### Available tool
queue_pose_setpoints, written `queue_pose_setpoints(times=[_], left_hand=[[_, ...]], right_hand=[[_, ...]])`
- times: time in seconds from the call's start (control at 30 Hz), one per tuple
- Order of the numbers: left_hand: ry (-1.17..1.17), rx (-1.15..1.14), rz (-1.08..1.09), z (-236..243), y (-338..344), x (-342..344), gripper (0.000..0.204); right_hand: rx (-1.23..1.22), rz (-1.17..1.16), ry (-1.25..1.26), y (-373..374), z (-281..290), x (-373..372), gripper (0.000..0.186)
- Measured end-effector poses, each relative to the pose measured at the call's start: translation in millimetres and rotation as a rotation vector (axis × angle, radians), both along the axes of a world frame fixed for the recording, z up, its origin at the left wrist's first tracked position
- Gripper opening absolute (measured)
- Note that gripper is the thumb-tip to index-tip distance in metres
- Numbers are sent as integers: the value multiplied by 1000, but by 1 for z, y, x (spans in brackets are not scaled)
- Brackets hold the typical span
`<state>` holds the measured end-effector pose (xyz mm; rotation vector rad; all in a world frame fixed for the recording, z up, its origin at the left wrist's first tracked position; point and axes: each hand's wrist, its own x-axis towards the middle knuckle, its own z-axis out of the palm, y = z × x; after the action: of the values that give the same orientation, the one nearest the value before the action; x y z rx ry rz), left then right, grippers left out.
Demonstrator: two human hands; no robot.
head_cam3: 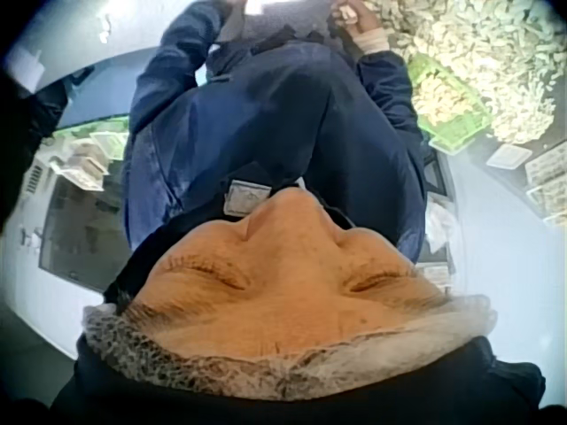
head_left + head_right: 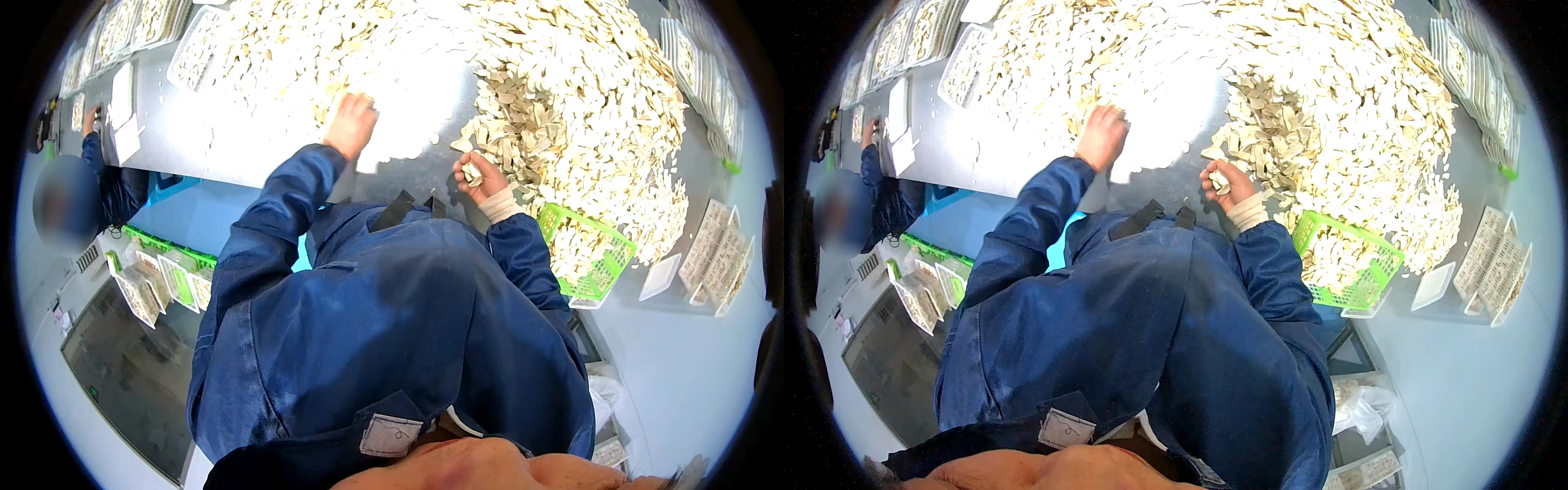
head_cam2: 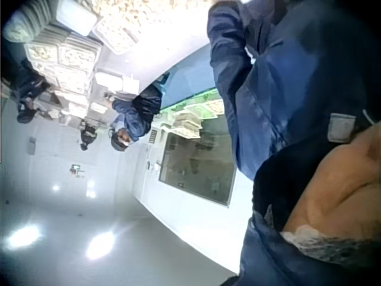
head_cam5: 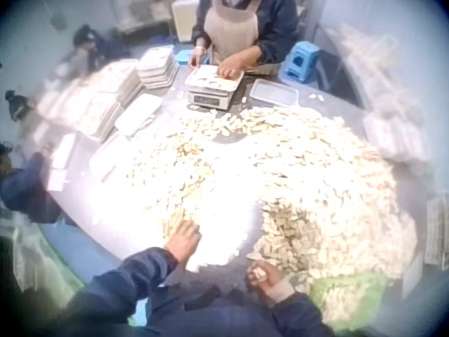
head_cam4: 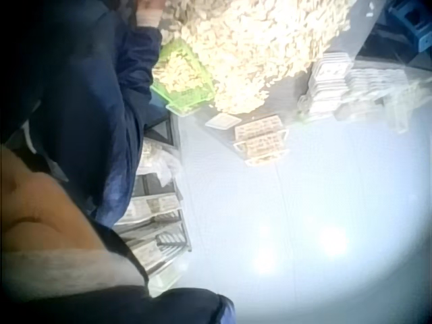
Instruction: The person stands at a metal table and sorts a large pile of white seeds by hand. They pick up individual seeds, inspect them, and place them into a green basket or back onto the table.
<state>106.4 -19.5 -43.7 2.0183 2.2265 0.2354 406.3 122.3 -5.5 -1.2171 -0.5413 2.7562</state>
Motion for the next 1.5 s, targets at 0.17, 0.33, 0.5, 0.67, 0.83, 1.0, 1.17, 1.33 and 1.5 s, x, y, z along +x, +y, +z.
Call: queue_pose_setpoints(times=[0.17, 0.33, 0.5, 0.67, 0.83, 1.0, 1.17, 1.33, 1.5], left_hand=[[142, 257, 281, 52, 35, -43, 19], [-82, 84, 117, 36, 89, 11, 18], [-52, -24, 168, 4, 116, 49, 15], [-299, -61, 113, 11, 118, 49, 15], [-857, -186, -87, 83, 104, 72, 22], [-84, 70, -115, 40, 114, 24, 32], [146, -18, 25, 27, 111, -31, 22], [167, 152, 216, 32, 108, -55, 19], [44, 55, -111, 25, 125, -33, 23]], right_hand=[[-6, -32, -1, -7, -6, 6, 24], [-11, -29, -2, -8, -5, 1, 24], [15, -20, -2, -2, -1, 2, 28], [40, -16, -42, 5, -7, -4, 40], [-195, -86, 158, 14, -24, -20, 40], [-201, -39, 174, 20, -28, -23, 30], [-192, -61, 123, 27, -18, -22, 26], [-188, -82, 179, 31, -27, -17, 27], [-173, -61, 144, 29, -25, -24, 26]])
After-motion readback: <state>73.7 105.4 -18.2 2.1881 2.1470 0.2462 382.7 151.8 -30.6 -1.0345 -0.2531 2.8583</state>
